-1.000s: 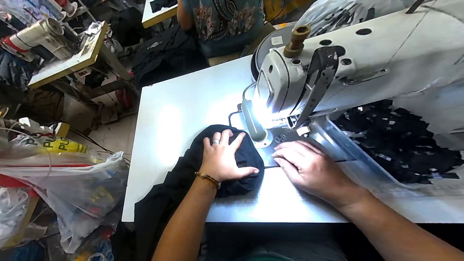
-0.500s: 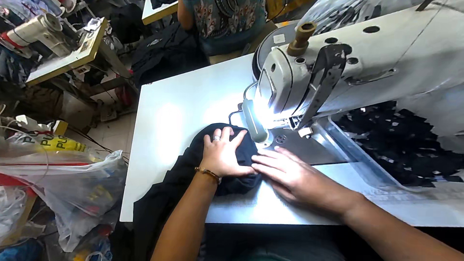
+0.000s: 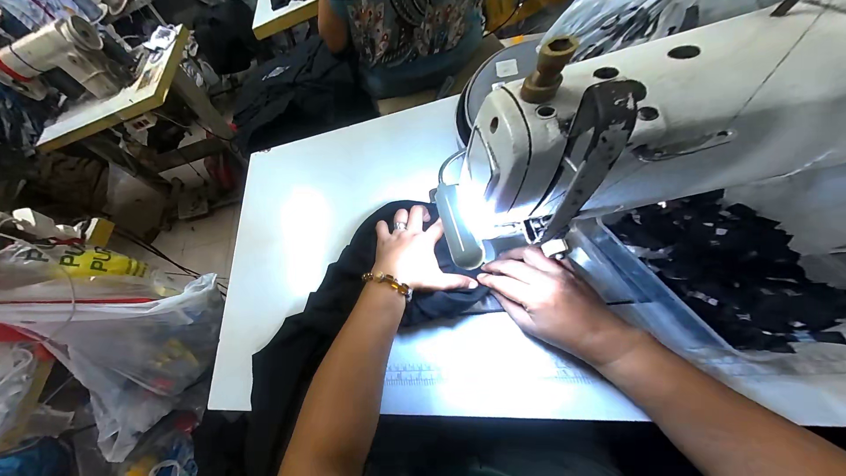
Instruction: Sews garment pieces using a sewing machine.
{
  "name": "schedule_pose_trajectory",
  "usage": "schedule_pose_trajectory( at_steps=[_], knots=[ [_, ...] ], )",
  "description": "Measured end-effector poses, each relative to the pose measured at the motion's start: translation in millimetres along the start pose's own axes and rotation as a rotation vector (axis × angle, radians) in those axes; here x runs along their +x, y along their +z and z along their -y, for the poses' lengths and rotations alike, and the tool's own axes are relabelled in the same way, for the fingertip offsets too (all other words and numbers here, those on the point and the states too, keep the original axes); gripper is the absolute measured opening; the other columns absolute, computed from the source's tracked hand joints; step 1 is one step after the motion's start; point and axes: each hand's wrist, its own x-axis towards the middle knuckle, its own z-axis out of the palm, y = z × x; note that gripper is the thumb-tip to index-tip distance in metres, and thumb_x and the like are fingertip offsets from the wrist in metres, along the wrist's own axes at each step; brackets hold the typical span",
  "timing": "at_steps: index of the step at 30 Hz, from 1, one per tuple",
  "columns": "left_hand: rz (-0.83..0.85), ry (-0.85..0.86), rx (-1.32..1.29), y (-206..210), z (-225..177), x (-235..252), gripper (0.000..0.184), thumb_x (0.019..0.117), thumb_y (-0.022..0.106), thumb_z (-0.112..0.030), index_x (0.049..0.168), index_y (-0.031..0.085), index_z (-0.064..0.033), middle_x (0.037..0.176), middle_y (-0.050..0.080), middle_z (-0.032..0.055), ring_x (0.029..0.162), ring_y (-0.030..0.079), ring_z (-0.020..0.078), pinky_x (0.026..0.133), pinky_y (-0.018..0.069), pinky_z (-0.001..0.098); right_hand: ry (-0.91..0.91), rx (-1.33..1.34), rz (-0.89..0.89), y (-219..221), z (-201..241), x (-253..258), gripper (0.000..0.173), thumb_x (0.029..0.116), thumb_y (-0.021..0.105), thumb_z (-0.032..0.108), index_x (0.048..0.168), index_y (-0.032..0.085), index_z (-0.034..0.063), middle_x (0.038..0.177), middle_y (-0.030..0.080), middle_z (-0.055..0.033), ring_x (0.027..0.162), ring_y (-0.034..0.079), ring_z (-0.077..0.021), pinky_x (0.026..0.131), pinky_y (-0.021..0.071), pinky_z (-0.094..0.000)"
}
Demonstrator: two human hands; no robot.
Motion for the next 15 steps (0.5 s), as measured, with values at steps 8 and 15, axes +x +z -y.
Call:
schedule_pose_trajectory(
  at_steps=[8,15],
  knots=[
    [-0.073,0.029,0.081,10,5,27,0.1,0.0631,0.077,-0.08,0.146,0.057,-0.0273,0.159,0.039,0.0087,0.144,0.035,0.0311,0.111,0.0266,0.0633,0.084,0.007,-0.053,8,-7,0,0.028,0.0957,0.053,0.011,0.104,0.079,0.0026,0.113,0.074,-0.0157,0.111,0.068,-0.0379,0.104,0.0447,-0.061],
    [-0.072,0.039,0.109,10,5,27,0.097,0.0659,0.074,-0.08,0.146,0.057,-0.028,0.161,0.037,0.0077,0.147,0.033,0.0301,0.11,0.0269,0.062,0.103,0.006,-0.065,9,-6,-1,0.029,0.0962,0.052,0.012,0.102,0.079,0.0034,0.113,0.074,-0.015,0.11,0.068,-0.0361,0.104,0.0446,-0.0594]
  ],
)
